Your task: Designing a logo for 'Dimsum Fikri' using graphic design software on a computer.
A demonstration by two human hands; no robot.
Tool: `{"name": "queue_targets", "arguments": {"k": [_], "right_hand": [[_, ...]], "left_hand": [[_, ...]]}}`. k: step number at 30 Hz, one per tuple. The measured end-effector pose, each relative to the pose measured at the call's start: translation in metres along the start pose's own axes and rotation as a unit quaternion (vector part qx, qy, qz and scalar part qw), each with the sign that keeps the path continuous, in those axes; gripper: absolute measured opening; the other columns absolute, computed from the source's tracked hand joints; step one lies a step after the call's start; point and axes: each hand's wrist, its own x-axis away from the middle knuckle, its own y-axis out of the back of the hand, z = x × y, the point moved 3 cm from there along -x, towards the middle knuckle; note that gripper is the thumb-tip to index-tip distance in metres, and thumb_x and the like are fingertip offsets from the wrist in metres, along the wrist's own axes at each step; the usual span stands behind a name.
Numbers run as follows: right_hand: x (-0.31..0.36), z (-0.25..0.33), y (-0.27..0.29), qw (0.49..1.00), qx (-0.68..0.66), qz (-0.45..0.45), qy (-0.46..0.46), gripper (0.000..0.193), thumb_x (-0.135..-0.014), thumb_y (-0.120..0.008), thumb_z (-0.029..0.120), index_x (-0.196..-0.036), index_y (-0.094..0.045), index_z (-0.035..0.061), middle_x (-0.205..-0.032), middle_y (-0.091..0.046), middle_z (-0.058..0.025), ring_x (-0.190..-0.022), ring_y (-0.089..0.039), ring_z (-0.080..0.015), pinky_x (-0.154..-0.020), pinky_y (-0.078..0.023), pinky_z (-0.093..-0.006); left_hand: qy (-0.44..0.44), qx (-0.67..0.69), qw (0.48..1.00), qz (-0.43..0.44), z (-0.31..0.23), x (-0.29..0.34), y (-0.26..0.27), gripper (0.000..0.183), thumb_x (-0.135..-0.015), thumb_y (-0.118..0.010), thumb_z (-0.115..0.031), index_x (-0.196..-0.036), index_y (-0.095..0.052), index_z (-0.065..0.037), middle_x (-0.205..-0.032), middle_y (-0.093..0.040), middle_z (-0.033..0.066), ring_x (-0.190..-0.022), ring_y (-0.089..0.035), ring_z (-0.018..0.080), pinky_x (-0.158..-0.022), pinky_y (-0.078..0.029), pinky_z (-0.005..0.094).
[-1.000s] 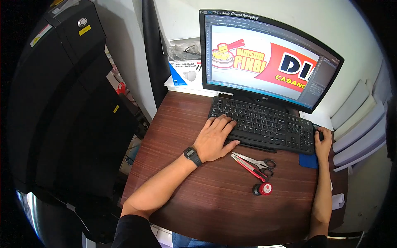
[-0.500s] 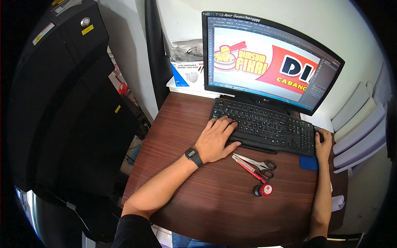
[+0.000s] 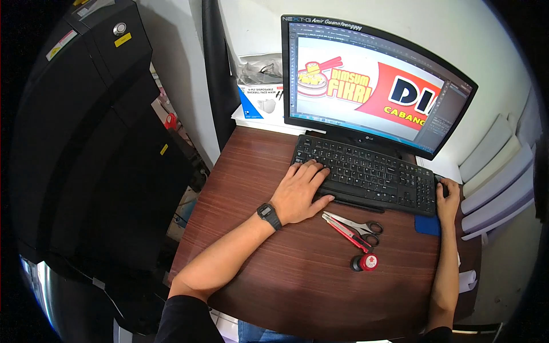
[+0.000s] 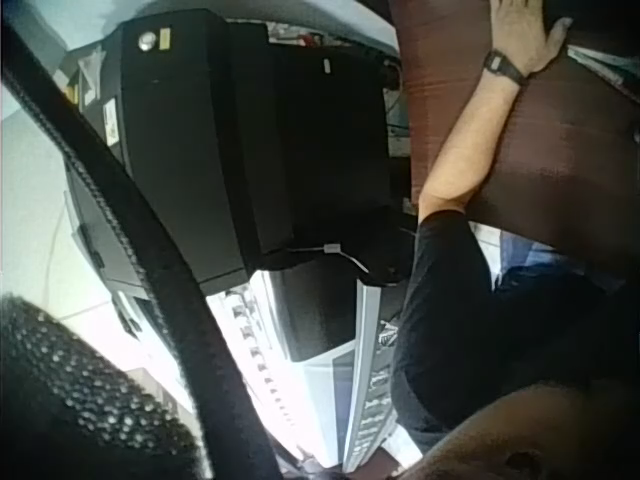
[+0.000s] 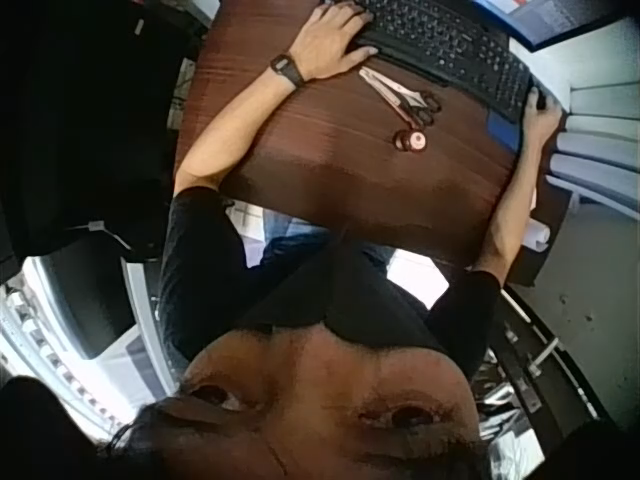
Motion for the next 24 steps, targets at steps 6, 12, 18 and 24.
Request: {"name": "queue_targets", "arguments": {"k": [6, 12, 18, 24], "right_hand": [[-0.0005, -0.0033, -0.0012, 1.000, -0.001, -0.004, 0.002, 0.020, -0.092, -0.069, 0.013, -0.109, -0.072, 0.0020, -0.116, -0.067, -0.0149, -0.112, -0.062, -0.0333, -0.101, -0.047, -0.0405], [0.0003, -0.0031, -0.0006, 1.000, -0.002, 0.005, -0.007, 0.021, -0.091, -0.068, 0.013, -0.109, -0.072, 0.0026, -0.118, -0.066, -0.0148, -0.114, -0.062, -0.0332, -0.102, -0.047, -0.0405], [0.0003, -0.0032, 0.0000, 1.000, 0.014, 0.008, -0.003, 0.022, -0.093, -0.068, 0.015, -0.111, -0.073, 0.0033, -0.119, -0.066, -0.0155, -0.114, -0.062, -0.0335, -0.102, -0.047, -0.0408], [0.0002, -0.0005, -0.0010, 1.000, 0.014, 0.015, -0.006, 0.024, -0.096, -0.068, 0.019, -0.113, -0.073, 0.0030, -0.120, -0.066, -0.0163, -0.116, -0.062, -0.0335, -0.103, -0.047, -0.0416]], "left_hand": [[-0.003, -0.006, 1.000, -0.005, -0.0005, -0.0004, 0.0021, 0.062, -0.093, -0.070, -0.040, -0.138, -0.055, 0.000, -0.135, -0.055, 0.0178, -0.133, -0.049, 0.0346, -0.113, -0.035, 0.0475], [0.000, 0.000, 1.000, -0.002, -0.0009, -0.0002, 0.0014, 0.062, -0.093, -0.069, -0.040, -0.137, -0.056, 0.000, -0.135, -0.055, 0.0184, -0.134, -0.048, 0.0348, -0.113, -0.035, 0.0471], [0.001, 0.002, 1.000, -0.003, -0.0022, 0.0000, 0.0032, 0.061, -0.093, -0.069, -0.040, -0.137, -0.056, 0.001, -0.135, -0.055, 0.0186, -0.135, -0.047, 0.0345, -0.114, -0.035, 0.0468], [0.000, -0.001, 1.000, -0.004, -0.0017, -0.0001, 0.0034, 0.061, -0.093, -0.069, -0.039, -0.137, -0.056, 0.001, -0.135, -0.055, 0.0186, -0.134, -0.048, 0.0346, -0.114, -0.035, 0.0471]]}}
